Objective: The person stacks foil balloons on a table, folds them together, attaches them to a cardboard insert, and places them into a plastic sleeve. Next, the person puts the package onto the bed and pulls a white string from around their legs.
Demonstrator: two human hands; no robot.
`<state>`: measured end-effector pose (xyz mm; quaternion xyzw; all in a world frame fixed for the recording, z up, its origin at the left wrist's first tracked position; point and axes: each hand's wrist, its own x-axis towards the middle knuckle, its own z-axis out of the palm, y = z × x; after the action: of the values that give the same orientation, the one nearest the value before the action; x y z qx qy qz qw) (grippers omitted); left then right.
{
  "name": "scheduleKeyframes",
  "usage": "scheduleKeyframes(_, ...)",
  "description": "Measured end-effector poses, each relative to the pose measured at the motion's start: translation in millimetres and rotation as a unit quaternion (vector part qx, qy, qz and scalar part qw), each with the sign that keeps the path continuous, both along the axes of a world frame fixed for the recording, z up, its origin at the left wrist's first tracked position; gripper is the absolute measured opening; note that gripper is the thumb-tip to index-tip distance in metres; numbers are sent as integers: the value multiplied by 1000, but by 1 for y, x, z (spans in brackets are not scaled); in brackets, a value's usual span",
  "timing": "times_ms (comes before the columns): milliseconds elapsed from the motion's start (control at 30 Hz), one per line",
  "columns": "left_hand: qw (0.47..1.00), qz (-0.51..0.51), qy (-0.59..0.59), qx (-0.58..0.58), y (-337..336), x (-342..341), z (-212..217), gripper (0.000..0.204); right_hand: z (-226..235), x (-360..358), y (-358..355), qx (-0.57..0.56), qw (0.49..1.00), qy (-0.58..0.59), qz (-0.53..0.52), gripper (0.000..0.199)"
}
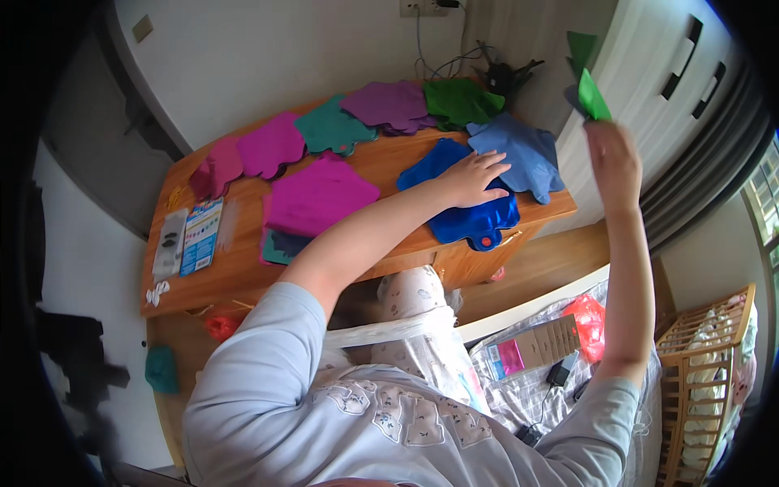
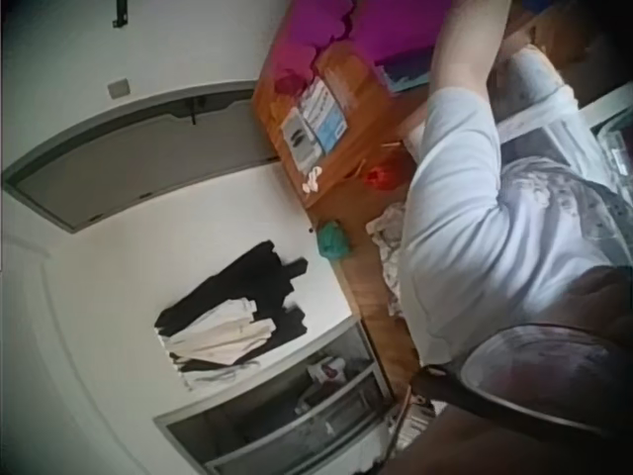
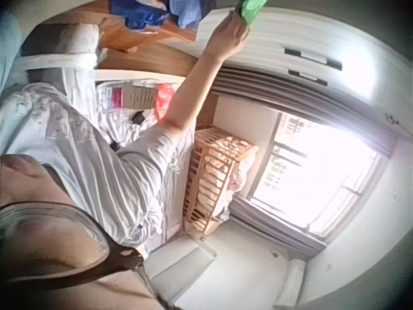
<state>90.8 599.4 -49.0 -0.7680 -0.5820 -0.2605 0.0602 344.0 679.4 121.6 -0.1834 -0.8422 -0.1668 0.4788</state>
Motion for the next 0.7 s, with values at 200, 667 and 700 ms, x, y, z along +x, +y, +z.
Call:
scheduleKeyframes(200,993,-37,6,-114,-78,-10,16,61,-80,-19,-40,-21,977,-131,167,14)
scheduleKeyframes(667,968,-63,-239,-47,-128,3,-5,38,-151,-63,-73,-276,940,-83,183,14)
scheduleKeyframes(700,970,-53,-234,-38,-129,-1,-8,36,-150,-64,-73,-265,934,-97,221,11)
